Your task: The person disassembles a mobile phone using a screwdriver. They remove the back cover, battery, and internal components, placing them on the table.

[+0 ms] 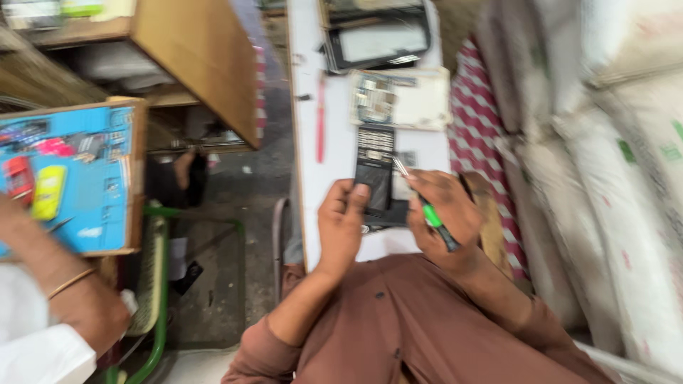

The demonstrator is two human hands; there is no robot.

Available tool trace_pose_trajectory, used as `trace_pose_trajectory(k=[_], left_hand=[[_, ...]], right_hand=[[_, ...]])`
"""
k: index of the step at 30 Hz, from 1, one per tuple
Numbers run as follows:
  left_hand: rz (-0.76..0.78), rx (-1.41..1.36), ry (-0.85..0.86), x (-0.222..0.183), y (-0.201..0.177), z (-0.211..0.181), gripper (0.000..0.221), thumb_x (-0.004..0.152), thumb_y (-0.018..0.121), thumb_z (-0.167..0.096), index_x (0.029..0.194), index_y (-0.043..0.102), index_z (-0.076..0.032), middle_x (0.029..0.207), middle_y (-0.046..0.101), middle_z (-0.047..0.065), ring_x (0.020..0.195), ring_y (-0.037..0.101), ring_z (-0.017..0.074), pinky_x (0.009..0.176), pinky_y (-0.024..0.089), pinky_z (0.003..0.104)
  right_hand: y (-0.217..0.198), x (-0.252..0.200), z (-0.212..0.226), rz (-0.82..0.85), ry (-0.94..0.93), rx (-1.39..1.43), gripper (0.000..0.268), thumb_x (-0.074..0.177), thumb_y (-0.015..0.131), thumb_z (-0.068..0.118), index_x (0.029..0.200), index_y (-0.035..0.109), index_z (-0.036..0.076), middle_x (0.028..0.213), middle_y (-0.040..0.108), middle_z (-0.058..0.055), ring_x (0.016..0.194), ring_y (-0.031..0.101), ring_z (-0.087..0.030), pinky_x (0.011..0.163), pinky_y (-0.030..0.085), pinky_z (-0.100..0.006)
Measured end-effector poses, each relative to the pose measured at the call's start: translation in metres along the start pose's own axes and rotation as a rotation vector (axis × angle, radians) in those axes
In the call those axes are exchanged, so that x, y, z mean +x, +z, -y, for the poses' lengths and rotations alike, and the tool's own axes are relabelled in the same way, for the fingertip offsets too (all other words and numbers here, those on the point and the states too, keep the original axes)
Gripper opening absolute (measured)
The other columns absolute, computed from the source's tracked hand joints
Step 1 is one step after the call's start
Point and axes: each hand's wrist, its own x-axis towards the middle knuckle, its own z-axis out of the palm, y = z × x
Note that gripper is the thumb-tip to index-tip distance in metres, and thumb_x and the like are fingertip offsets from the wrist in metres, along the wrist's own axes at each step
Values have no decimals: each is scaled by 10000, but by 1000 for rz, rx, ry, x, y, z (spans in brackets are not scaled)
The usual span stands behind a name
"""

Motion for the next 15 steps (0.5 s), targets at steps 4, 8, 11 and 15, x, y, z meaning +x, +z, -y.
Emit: trace_pose_trajectory(k=[4, 8, 11, 15], left_hand=[[-22, 51, 27, 1, 2, 2, 222, 1034, 657, -243, 993, 649, -25, 789, 611, -43, 714, 491, 29, 631, 439, 203], [-39, 126, 71, -3, 2, 0, 234, 1025, 661, -241, 997, 647, -9, 780, 624, -29, 716, 511, 31, 633, 456, 210], [-34, 145, 71, -5, 3, -5, 243, 1025, 658, -245, 1001, 643, -3, 759, 624, -15, 691, 507, 39, 617, 454, 218], [-24, 175, 67, -7, 3, -8, 251, 1023, 656, -252, 1003, 645, -2, 742, 636, -6, 663, 503, 45, 600, 448, 222]], right_hand=[[4, -1, 3, 9, 86, 10, 264, 980, 646, -19, 1243, 649, -17, 1172, 732, -172, 1031, 739, -283, 884, 585, -363], [3, -8, 3, 11, 357, 109, 227, 1034, 619, 30, 1245, 676, -30, 1103, 772, -160, 904, 725, -216, 798, 563, -324], [5, -8, -1, -17, 479, 393, 229, 1083, 556, 50, 1257, 634, -76, 1150, 747, -185, 1008, 732, -219, 913, 570, -315], [4, -10, -6, -38, 569, 554, 244, 1090, 510, 35, 1253, 611, -116, 1171, 727, -217, 1085, 737, -259, 995, 579, -335]])
